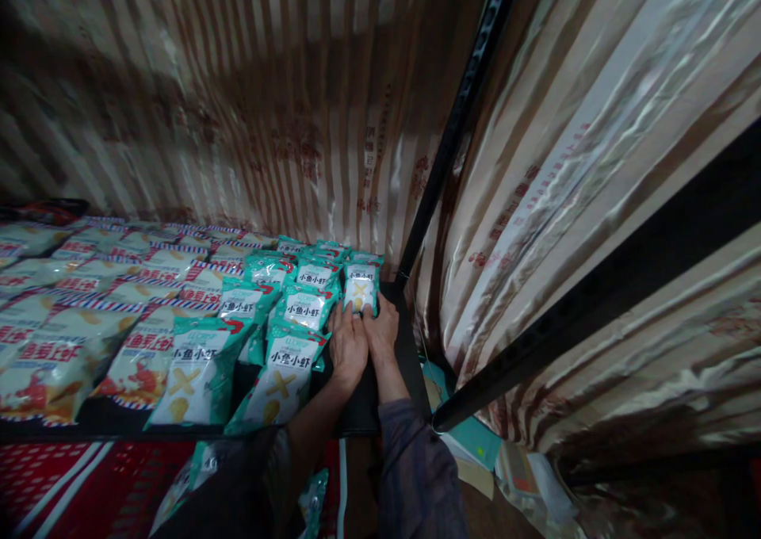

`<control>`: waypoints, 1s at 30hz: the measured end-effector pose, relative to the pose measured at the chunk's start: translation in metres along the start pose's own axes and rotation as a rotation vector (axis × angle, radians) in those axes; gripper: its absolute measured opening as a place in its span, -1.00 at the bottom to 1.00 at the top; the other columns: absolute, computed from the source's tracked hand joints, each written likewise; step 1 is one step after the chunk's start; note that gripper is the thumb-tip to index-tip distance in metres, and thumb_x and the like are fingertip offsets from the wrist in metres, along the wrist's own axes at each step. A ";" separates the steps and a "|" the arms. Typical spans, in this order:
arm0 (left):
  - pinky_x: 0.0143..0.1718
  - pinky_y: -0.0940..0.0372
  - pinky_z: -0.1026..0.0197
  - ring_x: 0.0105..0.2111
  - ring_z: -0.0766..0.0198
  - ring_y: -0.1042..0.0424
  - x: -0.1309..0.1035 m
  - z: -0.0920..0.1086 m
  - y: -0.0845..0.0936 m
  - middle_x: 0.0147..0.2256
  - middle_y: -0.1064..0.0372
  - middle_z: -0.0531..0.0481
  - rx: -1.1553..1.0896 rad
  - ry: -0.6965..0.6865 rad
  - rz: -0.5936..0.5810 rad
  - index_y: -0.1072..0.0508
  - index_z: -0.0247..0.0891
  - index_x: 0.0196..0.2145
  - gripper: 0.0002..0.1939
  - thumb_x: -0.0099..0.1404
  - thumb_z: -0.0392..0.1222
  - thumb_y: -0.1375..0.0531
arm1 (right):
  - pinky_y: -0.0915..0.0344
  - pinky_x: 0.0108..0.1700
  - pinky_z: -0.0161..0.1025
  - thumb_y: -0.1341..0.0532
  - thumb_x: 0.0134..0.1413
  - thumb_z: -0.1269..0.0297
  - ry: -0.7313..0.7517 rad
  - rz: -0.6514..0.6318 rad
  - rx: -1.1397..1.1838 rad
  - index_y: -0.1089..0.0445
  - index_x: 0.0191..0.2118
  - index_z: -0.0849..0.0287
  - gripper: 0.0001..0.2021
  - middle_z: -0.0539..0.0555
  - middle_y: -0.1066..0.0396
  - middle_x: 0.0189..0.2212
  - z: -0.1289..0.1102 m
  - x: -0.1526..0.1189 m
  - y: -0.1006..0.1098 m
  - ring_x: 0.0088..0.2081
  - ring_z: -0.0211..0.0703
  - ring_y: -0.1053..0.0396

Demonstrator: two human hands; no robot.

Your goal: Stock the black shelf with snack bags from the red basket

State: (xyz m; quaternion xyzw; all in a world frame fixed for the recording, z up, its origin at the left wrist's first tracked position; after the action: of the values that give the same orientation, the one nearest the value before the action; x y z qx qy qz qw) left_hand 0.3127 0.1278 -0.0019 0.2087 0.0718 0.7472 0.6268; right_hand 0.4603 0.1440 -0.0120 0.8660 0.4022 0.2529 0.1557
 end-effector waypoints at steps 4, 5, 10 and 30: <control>0.30 0.03 -0.05 0.30 0.02 -0.01 0.002 0.001 0.001 0.24 -0.15 -0.24 0.028 -0.017 -0.007 -0.36 -0.37 0.12 -0.53 0.35 -0.23 0.09 | -0.11 0.17 0.00 -0.17 -0.03 0.21 0.027 0.055 -0.003 -0.43 0.00 0.20 -0.56 0.21 -0.43 -0.02 -0.005 -0.002 0.006 0.04 0.05 -0.30; 0.31 0.05 -0.04 0.30 0.02 -0.01 0.002 0.001 0.001 0.25 -0.15 -0.25 0.040 -0.025 -0.007 -0.36 -0.39 0.12 -0.53 0.35 -0.23 0.09 | -0.11 0.17 0.01 -0.16 -0.03 0.22 0.038 0.072 -0.007 -0.43 0.00 0.21 -0.56 0.21 -0.43 -0.01 -0.007 -0.001 0.008 0.04 0.05 -0.30; 0.33 0.11 -0.07 0.30 0.02 -0.01 0.003 0.007 -0.001 0.26 -0.11 -0.29 0.075 -0.061 -0.021 -0.31 -0.43 0.15 -0.52 0.33 -0.28 0.09 | -0.07 0.20 0.01 -0.15 -0.03 0.19 0.074 0.117 0.052 -0.45 -0.04 0.23 -0.58 0.21 -0.44 -0.02 -0.014 0.001 0.017 0.06 0.05 -0.30; 0.32 0.07 0.05 0.30 0.08 -0.05 -0.018 0.028 0.014 0.28 -0.06 -0.29 0.000 0.025 -0.207 -0.33 -0.43 0.16 -0.51 0.31 -0.32 0.05 | -0.09 0.23 0.00 -0.10 0.09 0.09 -0.032 0.038 0.047 -0.33 0.11 0.33 -0.46 0.31 -0.34 0.12 -0.027 -0.008 0.023 0.17 0.08 -0.24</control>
State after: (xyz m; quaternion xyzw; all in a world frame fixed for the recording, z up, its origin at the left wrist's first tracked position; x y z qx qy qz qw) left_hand 0.3141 0.1029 0.0246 0.1906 0.1007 0.6812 0.6996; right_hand 0.4549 0.1252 0.0184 0.8808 0.3891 0.2324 0.1372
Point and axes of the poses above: each hand's wrist, its own x-axis towards the middle knuckle, its own y-axis out of the back of the hand, z = x × y, the point moved 10 cm from there along x, towards the middle knuckle
